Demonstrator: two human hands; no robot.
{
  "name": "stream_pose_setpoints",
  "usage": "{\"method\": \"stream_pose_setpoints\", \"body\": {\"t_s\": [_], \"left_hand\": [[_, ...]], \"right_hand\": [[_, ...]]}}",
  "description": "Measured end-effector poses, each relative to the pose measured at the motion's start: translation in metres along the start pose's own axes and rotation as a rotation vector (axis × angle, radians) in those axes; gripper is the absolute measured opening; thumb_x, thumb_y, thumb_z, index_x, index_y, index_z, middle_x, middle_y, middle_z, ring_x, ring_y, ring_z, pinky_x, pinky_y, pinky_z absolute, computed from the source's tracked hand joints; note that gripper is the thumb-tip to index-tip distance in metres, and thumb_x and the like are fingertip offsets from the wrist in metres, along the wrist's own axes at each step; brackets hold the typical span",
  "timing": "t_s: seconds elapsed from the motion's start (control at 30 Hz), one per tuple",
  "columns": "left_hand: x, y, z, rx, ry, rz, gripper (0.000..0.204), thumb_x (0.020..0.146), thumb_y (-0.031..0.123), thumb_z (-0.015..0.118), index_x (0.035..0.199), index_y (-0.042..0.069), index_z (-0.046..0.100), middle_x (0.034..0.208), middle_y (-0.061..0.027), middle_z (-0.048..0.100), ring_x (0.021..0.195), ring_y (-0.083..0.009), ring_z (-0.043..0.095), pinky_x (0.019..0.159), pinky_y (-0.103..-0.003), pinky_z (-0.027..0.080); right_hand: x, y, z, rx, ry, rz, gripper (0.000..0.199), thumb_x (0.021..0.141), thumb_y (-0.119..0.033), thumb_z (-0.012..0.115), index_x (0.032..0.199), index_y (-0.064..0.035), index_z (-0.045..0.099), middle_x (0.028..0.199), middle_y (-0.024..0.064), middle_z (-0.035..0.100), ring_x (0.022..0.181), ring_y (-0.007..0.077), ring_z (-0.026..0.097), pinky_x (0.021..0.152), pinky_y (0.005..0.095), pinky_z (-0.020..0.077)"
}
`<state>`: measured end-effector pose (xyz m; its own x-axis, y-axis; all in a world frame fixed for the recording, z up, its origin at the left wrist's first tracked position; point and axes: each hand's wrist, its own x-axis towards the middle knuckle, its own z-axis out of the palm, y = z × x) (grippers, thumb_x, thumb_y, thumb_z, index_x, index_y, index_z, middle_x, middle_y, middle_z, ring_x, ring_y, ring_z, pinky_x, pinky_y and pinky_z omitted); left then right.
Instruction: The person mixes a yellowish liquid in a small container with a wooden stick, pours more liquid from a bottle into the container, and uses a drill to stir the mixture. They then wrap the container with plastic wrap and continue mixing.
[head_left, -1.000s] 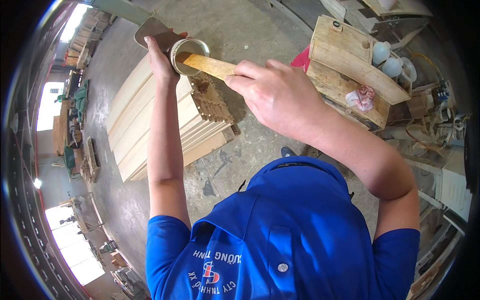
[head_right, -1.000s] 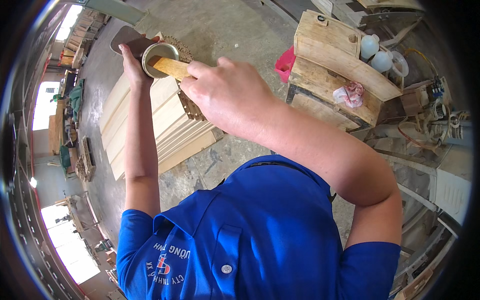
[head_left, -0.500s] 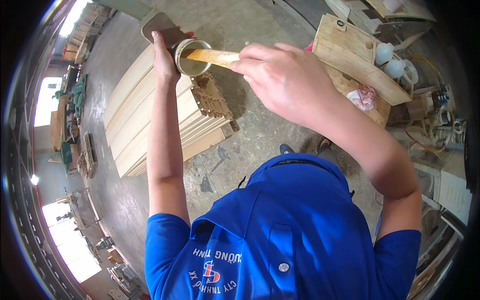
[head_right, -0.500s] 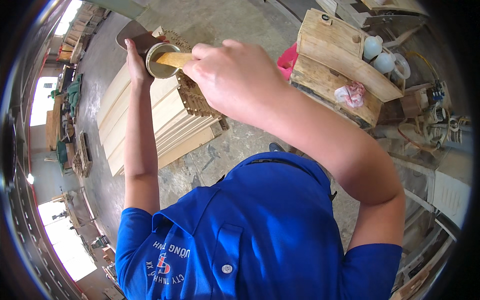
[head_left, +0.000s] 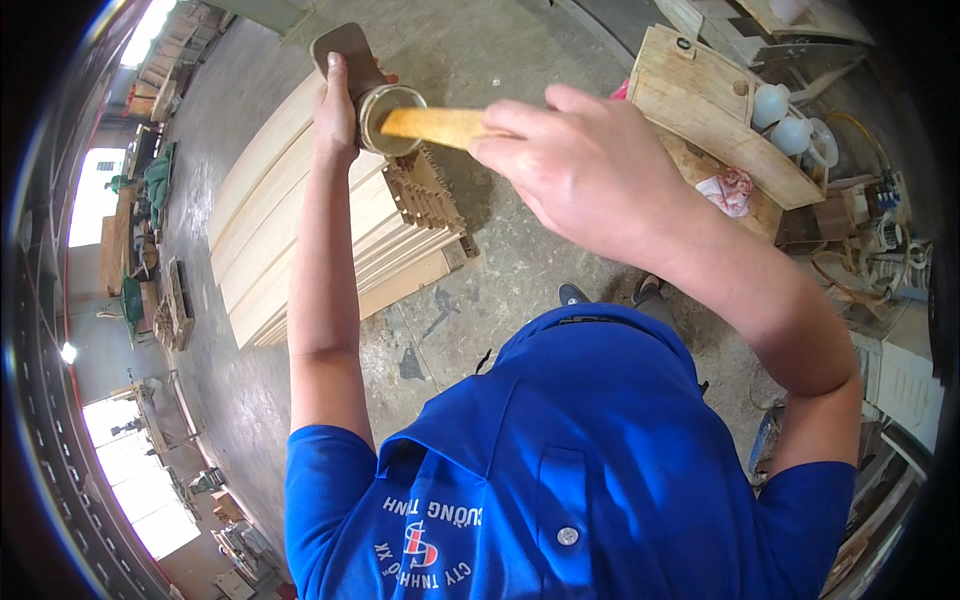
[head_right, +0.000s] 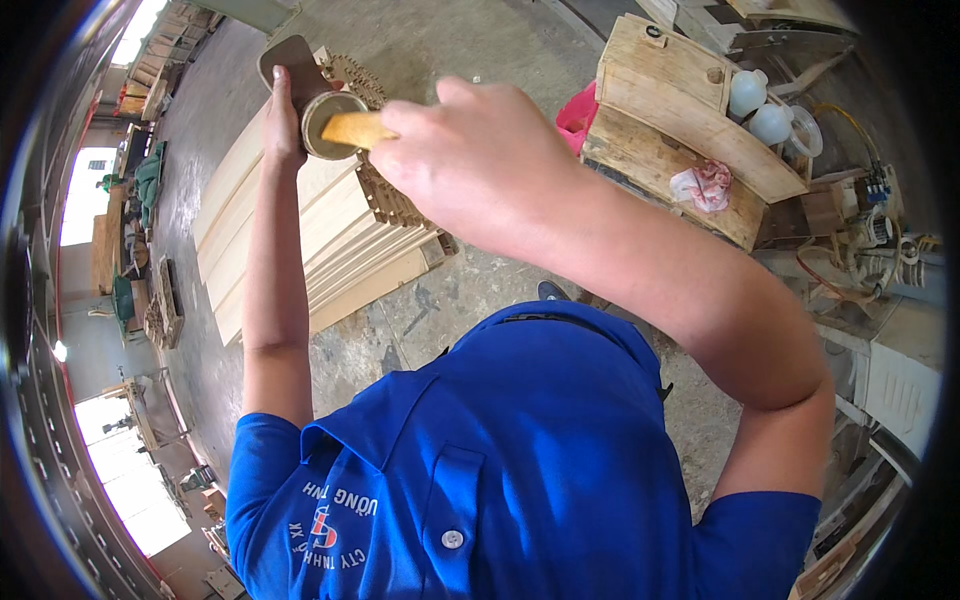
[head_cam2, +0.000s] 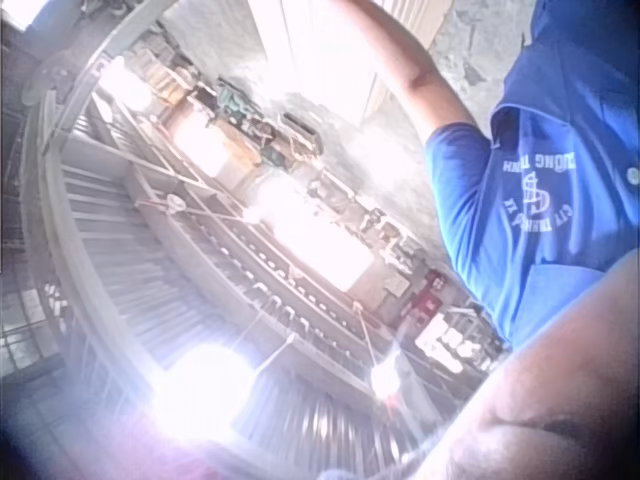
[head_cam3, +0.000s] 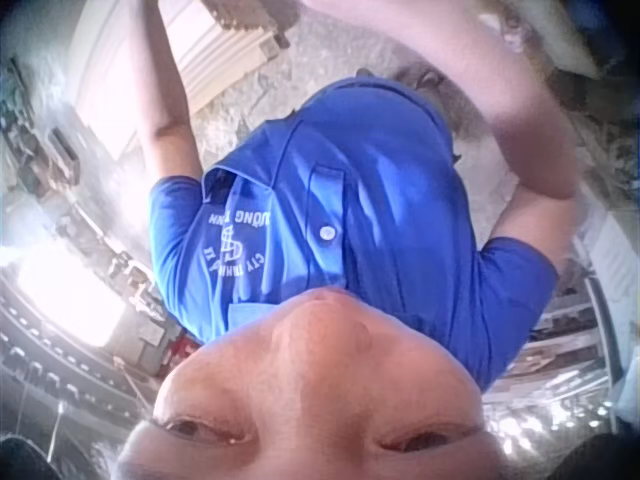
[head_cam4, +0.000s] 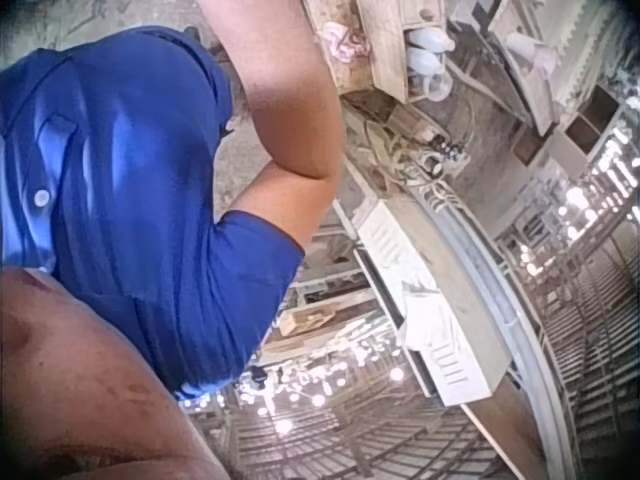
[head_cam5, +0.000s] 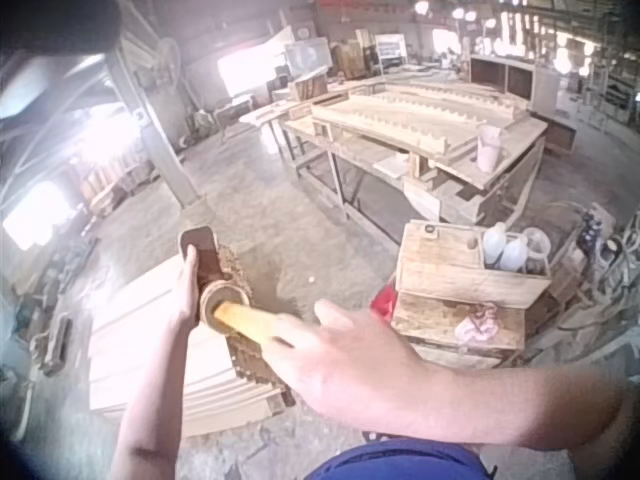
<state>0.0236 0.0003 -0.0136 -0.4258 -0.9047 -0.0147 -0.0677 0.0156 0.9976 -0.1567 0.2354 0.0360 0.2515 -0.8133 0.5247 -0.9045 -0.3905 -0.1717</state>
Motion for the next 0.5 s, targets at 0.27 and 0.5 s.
{"method": "stream_pose_setpoints", "body": {"t_s": [0.27, 0.5], "left_hand": [[-0.010, -0.005, 0.012, 0.134, -0.003, 0.023, 0.062, 0.092, 0.054, 0.036, 0.106, -0.005, 0.053, 0.083, -0.0159, 0.065, 0.073, -0.0190, 0.065, 0.067, -0.030, 0.053], [-0.018, 0.001, 0.022, 0.244, -0.016, 0.048, 0.063, 0.093, 0.053, 0.035, 0.104, -0.006, 0.053, 0.084, -0.0155, 0.065, 0.071, -0.0184, 0.064, 0.067, -0.030, 0.052]], "right_hand": [[0.011, 0.005, 0.000, -0.106, -0.174, 0.043, 0.014, 0.072, -0.004, 0.057, 0.084, -0.0068, 0.064, 0.081, 0.0043, 0.058, 0.070, 0.0244, 0.059, 0.060, 0.0346, 0.0511], [0.019, 0.009, -0.003, 0.015, -0.354, 0.138, 0.018, 0.076, -0.004, 0.054, 0.089, -0.0040, 0.066, 0.079, 0.0099, 0.062, 0.070, 0.0243, 0.062, 0.064, 0.0360, 0.0518]]}}
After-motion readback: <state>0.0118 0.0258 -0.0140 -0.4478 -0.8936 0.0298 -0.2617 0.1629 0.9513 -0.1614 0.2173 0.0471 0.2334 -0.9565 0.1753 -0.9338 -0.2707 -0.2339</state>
